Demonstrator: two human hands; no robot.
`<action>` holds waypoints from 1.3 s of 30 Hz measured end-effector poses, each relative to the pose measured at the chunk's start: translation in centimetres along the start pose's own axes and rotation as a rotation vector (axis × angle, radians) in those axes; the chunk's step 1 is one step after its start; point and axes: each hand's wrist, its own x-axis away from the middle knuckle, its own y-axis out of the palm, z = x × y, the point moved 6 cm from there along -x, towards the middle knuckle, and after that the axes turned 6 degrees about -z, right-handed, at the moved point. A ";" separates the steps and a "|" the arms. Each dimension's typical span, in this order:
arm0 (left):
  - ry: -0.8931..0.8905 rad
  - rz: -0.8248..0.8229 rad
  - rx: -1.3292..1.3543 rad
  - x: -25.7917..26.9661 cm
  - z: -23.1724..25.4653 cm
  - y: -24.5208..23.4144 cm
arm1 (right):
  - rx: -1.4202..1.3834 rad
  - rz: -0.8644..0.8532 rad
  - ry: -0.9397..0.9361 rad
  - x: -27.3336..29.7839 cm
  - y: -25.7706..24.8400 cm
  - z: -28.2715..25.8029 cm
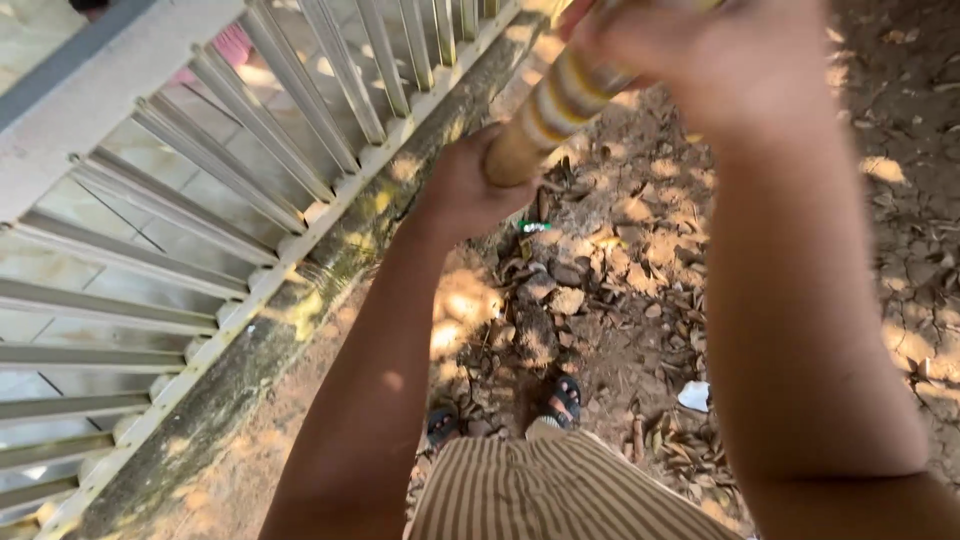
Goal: Repairing or strengthening the handle of a straw broom using a hollow tube.
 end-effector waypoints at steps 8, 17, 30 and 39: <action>-0.147 -0.027 0.148 1.8 -6.0 2.3 | -0.212 -0.050 0.209 0.8 6.8 3.4; 0.019 0.041 -0.006 1.3 0.9 0.0 | 0.210 -0.090 -0.291 0.9 0.3 -2.5; -0.037 -0.173 -0.073 -4.4 -5.3 7.1 | -0.081 0.000 0.046 2.9 2.4 6.9; 0.029 -0.160 -0.372 -2.7 6.7 5.6 | -0.197 0.165 0.217 4.3 -5.4 0.3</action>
